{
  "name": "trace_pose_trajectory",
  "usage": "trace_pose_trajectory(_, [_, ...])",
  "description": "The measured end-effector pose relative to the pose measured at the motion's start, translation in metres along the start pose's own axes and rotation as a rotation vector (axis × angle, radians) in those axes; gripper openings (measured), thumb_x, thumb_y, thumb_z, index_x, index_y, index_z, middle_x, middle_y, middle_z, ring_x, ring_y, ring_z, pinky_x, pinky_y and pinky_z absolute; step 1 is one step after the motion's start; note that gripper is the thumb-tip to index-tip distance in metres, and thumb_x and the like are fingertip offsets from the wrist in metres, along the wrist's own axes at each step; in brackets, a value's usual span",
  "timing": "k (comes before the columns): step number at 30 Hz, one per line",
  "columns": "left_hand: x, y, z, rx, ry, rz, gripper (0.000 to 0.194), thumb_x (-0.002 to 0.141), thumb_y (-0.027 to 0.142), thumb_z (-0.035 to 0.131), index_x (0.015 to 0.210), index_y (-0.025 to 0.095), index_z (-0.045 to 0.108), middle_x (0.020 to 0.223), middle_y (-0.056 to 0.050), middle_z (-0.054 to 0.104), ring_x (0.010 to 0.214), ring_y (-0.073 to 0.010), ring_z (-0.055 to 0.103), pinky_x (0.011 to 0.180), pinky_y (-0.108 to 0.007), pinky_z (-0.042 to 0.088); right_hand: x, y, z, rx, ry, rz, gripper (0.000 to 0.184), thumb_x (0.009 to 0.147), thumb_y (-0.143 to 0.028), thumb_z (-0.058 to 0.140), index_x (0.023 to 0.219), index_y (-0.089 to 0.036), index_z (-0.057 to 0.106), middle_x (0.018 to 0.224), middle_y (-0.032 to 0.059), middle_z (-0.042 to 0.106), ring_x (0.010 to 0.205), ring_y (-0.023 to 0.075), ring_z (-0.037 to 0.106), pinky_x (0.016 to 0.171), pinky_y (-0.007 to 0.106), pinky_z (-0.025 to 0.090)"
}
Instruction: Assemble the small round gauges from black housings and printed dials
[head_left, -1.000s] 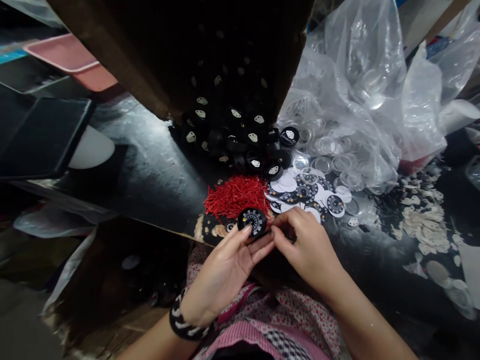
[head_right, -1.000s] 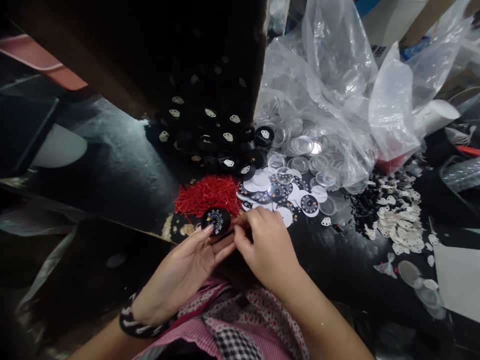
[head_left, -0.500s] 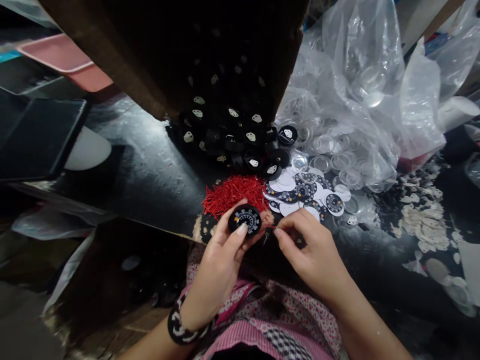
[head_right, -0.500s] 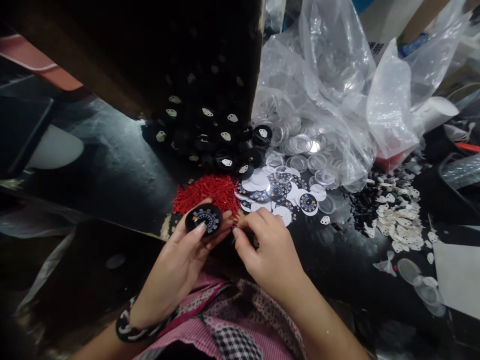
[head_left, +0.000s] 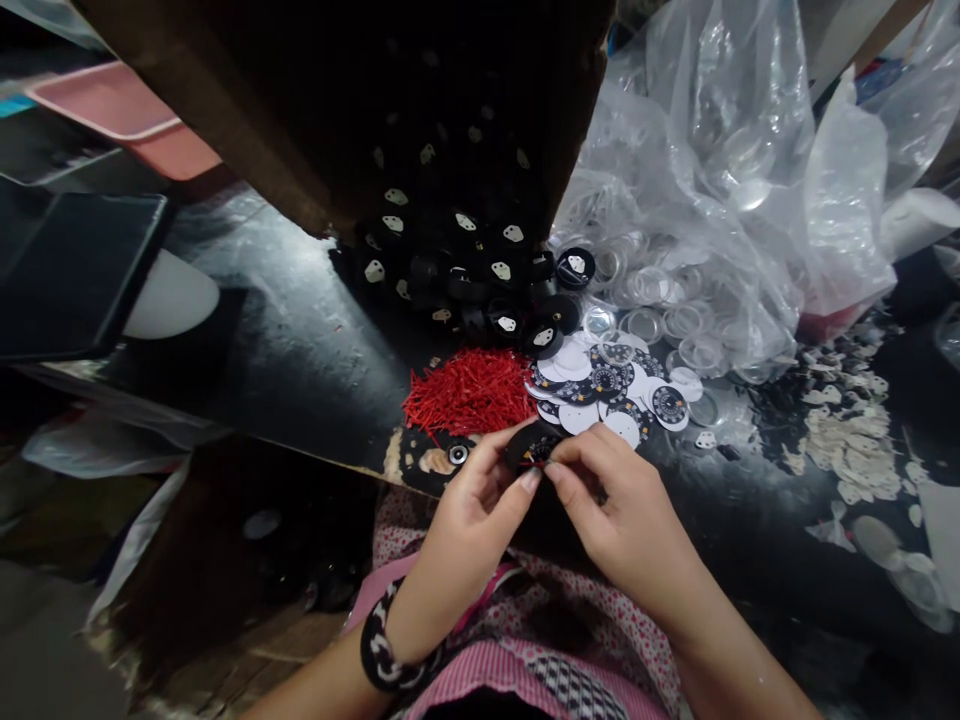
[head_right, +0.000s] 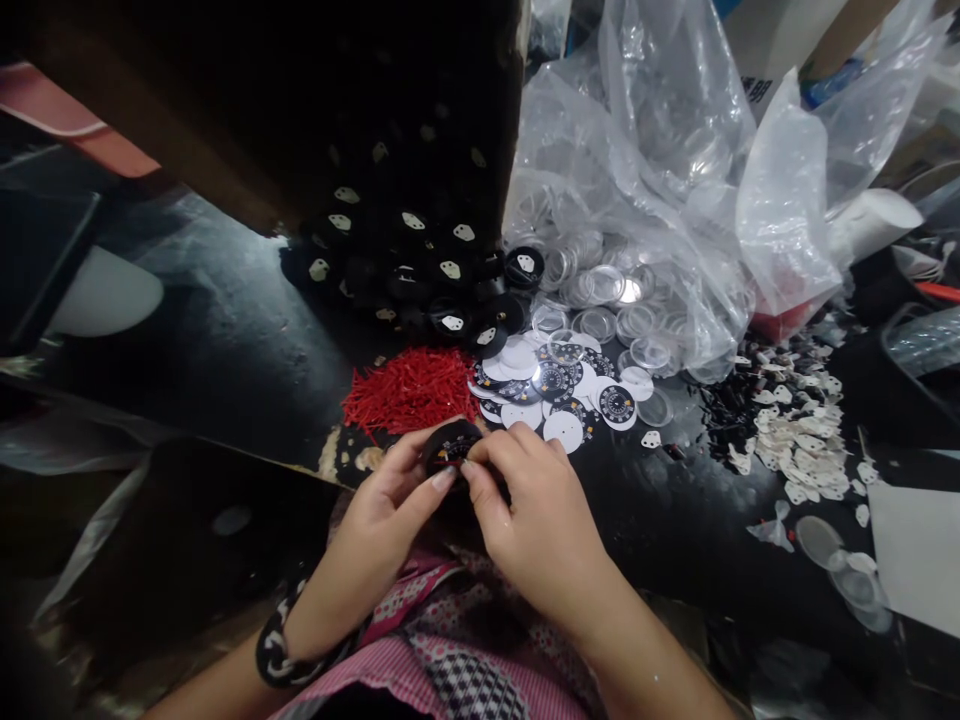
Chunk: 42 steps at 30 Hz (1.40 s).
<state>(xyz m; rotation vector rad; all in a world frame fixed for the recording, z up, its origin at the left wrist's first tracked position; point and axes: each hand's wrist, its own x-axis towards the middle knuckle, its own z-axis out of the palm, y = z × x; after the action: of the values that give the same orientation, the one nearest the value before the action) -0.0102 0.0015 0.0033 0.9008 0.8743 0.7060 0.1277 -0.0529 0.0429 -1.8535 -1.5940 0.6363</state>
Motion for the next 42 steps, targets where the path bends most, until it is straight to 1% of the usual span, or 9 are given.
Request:
trace_pose_trajectory(11, [-0.010,0.000,-0.005,0.283,0.055,0.192,0.030,0.081,0.018,0.068,0.108,0.031,0.072,0.109,0.002,0.072,0.101,-0.0199,0.066,0.094,-0.025,0.048,-0.012,-0.006,0.011,0.088,0.085,0.070,0.019,0.093,-0.017,0.052,0.075,-0.021,0.052,0.069,-0.0038,0.058,0.062,0.0129,0.051,0.064,0.027,0.036])
trace_pose_trajectory(15, [-0.002,-0.002,-0.009,0.103,-0.005,0.018,0.025,0.081,0.023,0.070,0.106,0.027,0.073,0.109,-0.002,0.073,0.103,-0.0235,0.067,0.094,-0.030,0.050,-0.007,-0.004,0.009,0.029,0.055,0.093,0.024,0.088,-0.018,0.058,0.066,-0.021,0.049,0.062,-0.0042,0.055,0.057,0.0127,0.049,0.060,0.027,0.035])
trace_pose_trajectory(18, [0.004,-0.005,-0.013,-0.081,-0.087,-0.149,0.032,0.081,0.029,0.071,0.114,0.029,0.070,0.113,-0.002,0.073,0.106,-0.0232,0.067,0.096,-0.031,0.050,-0.002,0.000,0.005,-0.060,0.052,-0.030,0.007,0.087,-0.016,0.059,0.080,-0.018,0.060,0.075,0.0003,0.061,0.068,0.0155,0.056,0.067,0.029,0.039])
trace_pose_trajectory(21, [0.006,-0.007,-0.016,-0.116,-0.103,-0.186,0.041,0.080,0.028,0.074,0.120,0.030,0.067,0.120,-0.002,0.071,0.114,-0.0233,0.064,0.104,-0.032,0.046,0.004,0.004,0.004,-0.236,0.051,-0.178,0.012,0.091,-0.015,0.052,0.096,-0.015,0.062,0.086,0.0053,0.064,0.078,0.0189,0.058,0.075,0.033,0.039])
trace_pose_trajectory(26, [0.000,-0.012,-0.007,-0.176,-0.003,-0.220,0.037,0.078,0.039,0.075,0.113,0.030,0.072,0.121,-0.002,0.071,0.121,-0.0267,0.060,0.104,-0.034,0.048,0.011,0.003,0.009,-0.411,0.065,-0.259,0.017,0.091,-0.015,0.046,0.082,-0.017,0.060,0.076,0.0048,0.063,0.073,0.0194,0.056,0.074,0.035,0.036])
trace_pose_trajectory(33, [-0.001,-0.017,0.000,-0.120,0.026,-0.221,0.038,0.077,0.038,0.076,0.114,0.032,0.071,0.132,0.000,0.065,0.132,-0.0270,0.050,0.108,-0.031,0.044,0.005,-0.001,-0.004,-0.127,0.014,0.051,0.008,0.087,-0.016,0.059,0.081,-0.020,0.062,0.075,-0.0027,0.066,0.067,0.0128,0.057,0.068,0.025,0.041])
trace_pose_trajectory(36, [0.003,-0.016,-0.003,-0.130,-0.006,-0.210,0.038,0.078,0.037,0.076,0.114,0.028,0.071,0.131,-0.003,0.066,0.129,-0.0279,0.053,0.107,-0.034,0.046,-0.002,0.029,-0.034,-0.074,0.056,0.096,0.010,0.091,-0.024,0.057,0.088,-0.022,0.067,0.084,0.0002,0.070,0.074,0.0148,0.062,0.070,0.027,0.046])
trace_pose_trajectory(39, [0.006,-0.015,-0.001,-0.309,-0.006,-0.238,0.031,0.082,0.039,0.071,0.109,0.024,0.072,0.119,-0.006,0.072,0.109,-0.0272,0.067,0.094,-0.039,0.057,-0.004,0.076,-0.069,-0.412,0.390,0.346,0.027,0.089,-0.035,0.059,0.108,-0.018,0.065,0.104,0.0113,0.068,0.079,0.0219,0.063,0.076,0.039,0.048])
trace_pose_trajectory(42, [0.007,-0.014,0.004,-0.380,-0.064,-0.268,0.025,0.084,0.035,0.069,0.104,0.021,0.072,0.109,-0.007,0.075,0.095,-0.0240,0.072,0.087,-0.038,0.060,-0.003,0.110,-0.093,-0.578,0.338,0.436,0.041,0.084,-0.032,0.061,0.123,-0.017,0.060,0.116,0.0147,0.063,0.081,0.0244,0.062,0.082,0.047,0.047])
